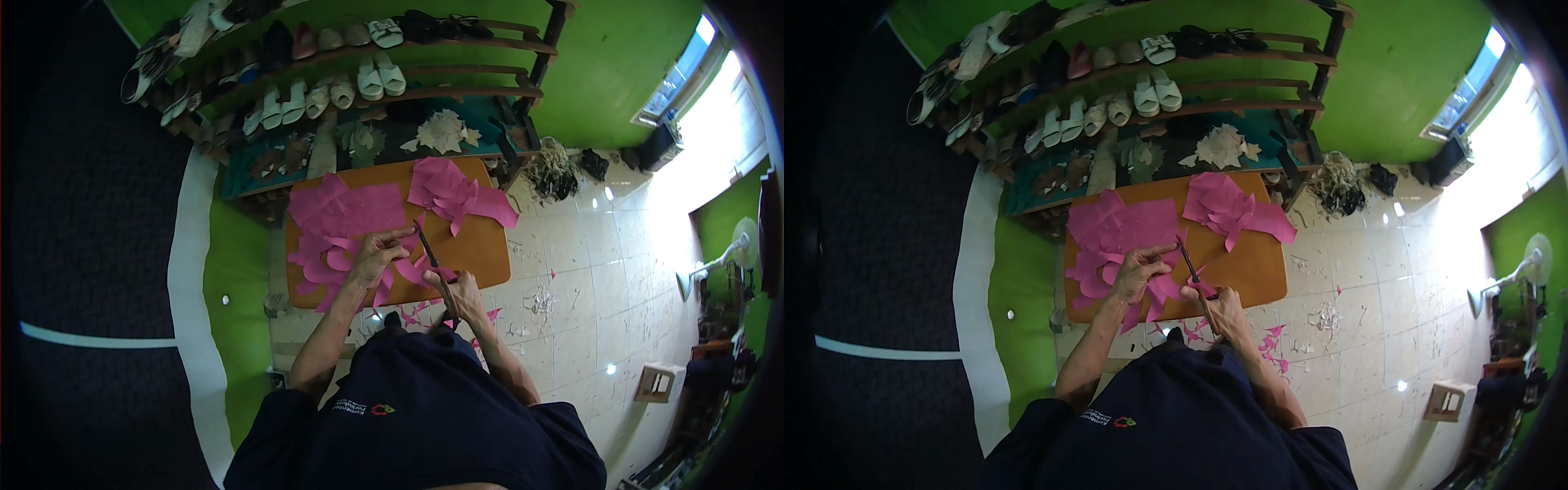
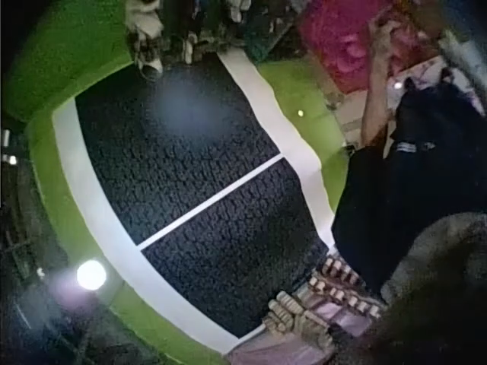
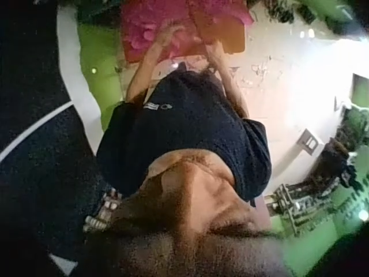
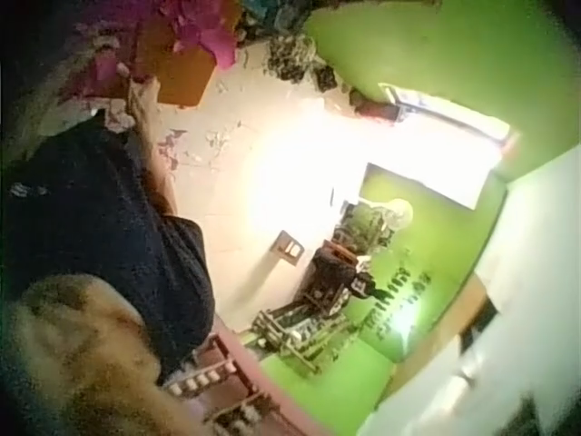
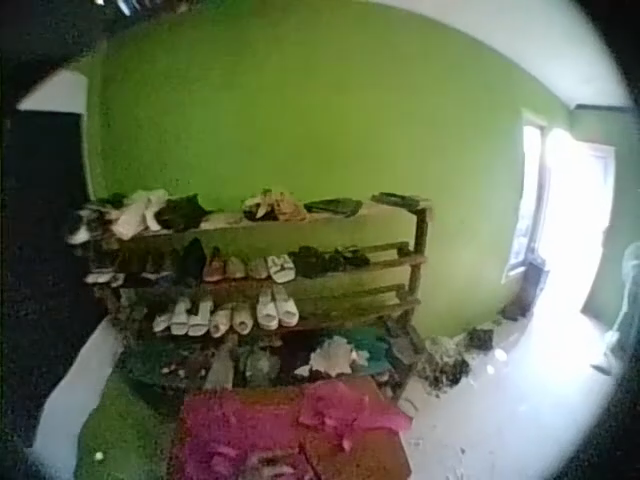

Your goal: Cut pink fabric into shoe component shapes using scissors.

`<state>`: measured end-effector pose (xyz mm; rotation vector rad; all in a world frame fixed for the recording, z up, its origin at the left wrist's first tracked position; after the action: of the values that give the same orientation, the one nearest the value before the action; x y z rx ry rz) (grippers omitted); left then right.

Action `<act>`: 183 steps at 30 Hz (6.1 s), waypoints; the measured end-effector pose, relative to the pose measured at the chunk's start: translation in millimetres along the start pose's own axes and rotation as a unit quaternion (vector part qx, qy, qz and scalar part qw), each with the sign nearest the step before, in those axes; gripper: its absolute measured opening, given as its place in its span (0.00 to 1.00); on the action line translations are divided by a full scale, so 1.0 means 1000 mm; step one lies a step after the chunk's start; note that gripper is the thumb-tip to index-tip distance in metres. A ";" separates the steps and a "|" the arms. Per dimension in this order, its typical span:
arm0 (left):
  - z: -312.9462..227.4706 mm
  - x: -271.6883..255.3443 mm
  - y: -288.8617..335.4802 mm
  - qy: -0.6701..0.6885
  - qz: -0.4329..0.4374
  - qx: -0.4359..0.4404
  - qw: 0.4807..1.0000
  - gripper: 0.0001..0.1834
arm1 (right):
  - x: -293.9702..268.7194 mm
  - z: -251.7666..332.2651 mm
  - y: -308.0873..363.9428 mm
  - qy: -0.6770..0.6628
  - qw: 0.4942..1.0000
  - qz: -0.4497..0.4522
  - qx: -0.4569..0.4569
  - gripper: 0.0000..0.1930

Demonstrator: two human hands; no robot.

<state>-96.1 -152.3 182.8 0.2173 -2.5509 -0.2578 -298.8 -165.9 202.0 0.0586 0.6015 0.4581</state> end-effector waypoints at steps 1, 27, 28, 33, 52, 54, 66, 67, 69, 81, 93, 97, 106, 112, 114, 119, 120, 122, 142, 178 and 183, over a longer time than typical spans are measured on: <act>0.001 0.004 0.002 -0.002 0.008 -0.006 1.000 0.24 | -0.003 -0.003 0.003 0.006 1.000 -0.016 0.002 0.34; 0.157 -0.064 -0.151 -0.444 -0.121 0.152 0.875 0.34 | -0.064 -0.189 0.106 -0.081 0.937 -0.040 0.337 0.33; 0.174 -0.066 -0.137 -0.445 -0.122 0.147 0.875 0.34 | -0.066 -0.188 0.103 -0.082 0.936 -0.037 0.340 0.33; 0.253 -0.050 -0.072 -0.558 -0.064 0.074 0.824 0.35 | -0.063 -0.200 0.085 -0.054 0.944 -0.023 0.325 0.35; 0.152 -0.155 0.026 -0.104 -0.371 0.094 0.918 0.08 | -0.014 -0.089 0.028 0.001 0.975 0.088 0.203 0.38; 0.137 -0.206 0.018 0.126 -0.485 0.131 0.855 0.10 | -0.007 -0.085 0.030 0.018 0.975 0.093 0.203 0.39; 0.125 -0.300 -0.031 0.223 -0.470 0.079 0.850 0.18 | 0.021 -0.078 0.052 0.003 0.981 0.061 0.182 0.36; 0.130 -0.303 -0.036 0.240 -0.469 0.048 0.848 0.20 | 0.020 -0.071 0.053 0.000 0.983 0.048 0.179 0.35; 0.134 -0.310 -0.043 0.256 -0.472 0.031 0.843 0.17 | 0.018 -0.058 0.055 0.002 0.982 0.048 0.185 0.35; 0.078 -0.174 -0.069 0.277 -0.321 0.084 0.902 0.23 | 0.043 -0.065 0.045 -0.005 0.981 0.119 0.153 0.32; 0.013 0.007 -0.056 0.192 -0.156 0.077 0.966 0.22 | 0.041 -0.029 0.000 -0.108 0.989 0.102 0.020 0.33; 0.009 0.007 -0.053 0.091 -0.173 0.103 0.975 0.22 | 0.032 -0.025 -0.016 -0.074 0.992 0.088 0.049 0.34; -0.003 0.010 -0.051 0.065 -0.157 0.138 0.976 0.22 | 0.020 -0.025 -0.031 -0.084 0.989 0.087 0.084 0.33; -0.006 0.014 -0.054 0.092 -0.155 0.161 0.970 0.22 | 0.016 -0.026 -0.034 -0.089 0.987 0.092 0.098 0.34; -0.001 0.008 -0.056 0.090 -0.148 0.160 0.972 0.22 | 0.012 -0.019 -0.034 -0.065 0.990 0.084 0.090 0.34; -0.002 0.011 -0.058 0.059 -0.154 0.151 0.975 0.22 | 0.006 -0.015 -0.037 0.001 0.996 0.068 0.060 0.38; -0.002 0.012 -0.058 0.060 -0.155 0.151 0.974 0.22 | 0.007 -0.017 -0.037 0.002 0.996 0.069 0.061 0.38; 0.005 0.009 -0.060 0.066 -0.158 0.124 0.977 0.22 | 0.008 -0.017 -0.035 -0.045 0.995 0.054 0.073 0.35; 0.069 -0.040 -0.079 0.057 -0.217 0.068 0.972 0.24 | 0.075 -0.099 -0.085 0.030 0.999 0.038 -0.019 0.38; -0.069 0.038 -0.031 0.042 -0.125 0.191 0.973 0.34 | 0.014 0.031 -0.041 -0.109 0.992 0.059 -0.014 0.35; -0.071 0.038 -0.028 0.038 -0.122 0.206 0.970 0.32 | 0.014 0.034 -0.041 -0.118 0.991 0.055 -0.005 0.34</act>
<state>-85.4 -197.3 254.7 0.6877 -2.4727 0.1915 -253.2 -193.5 215.0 0.1352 0.3634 0.5531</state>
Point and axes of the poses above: each hand's wrist, its own y-axis away from the middle knuckle, its own x-axis out of the palm, z = x × y, the point moved 7 cm from there along -y, towards the middle knuckle, and after that the axes turned 12 degrees about y, right-handed, at the moved point
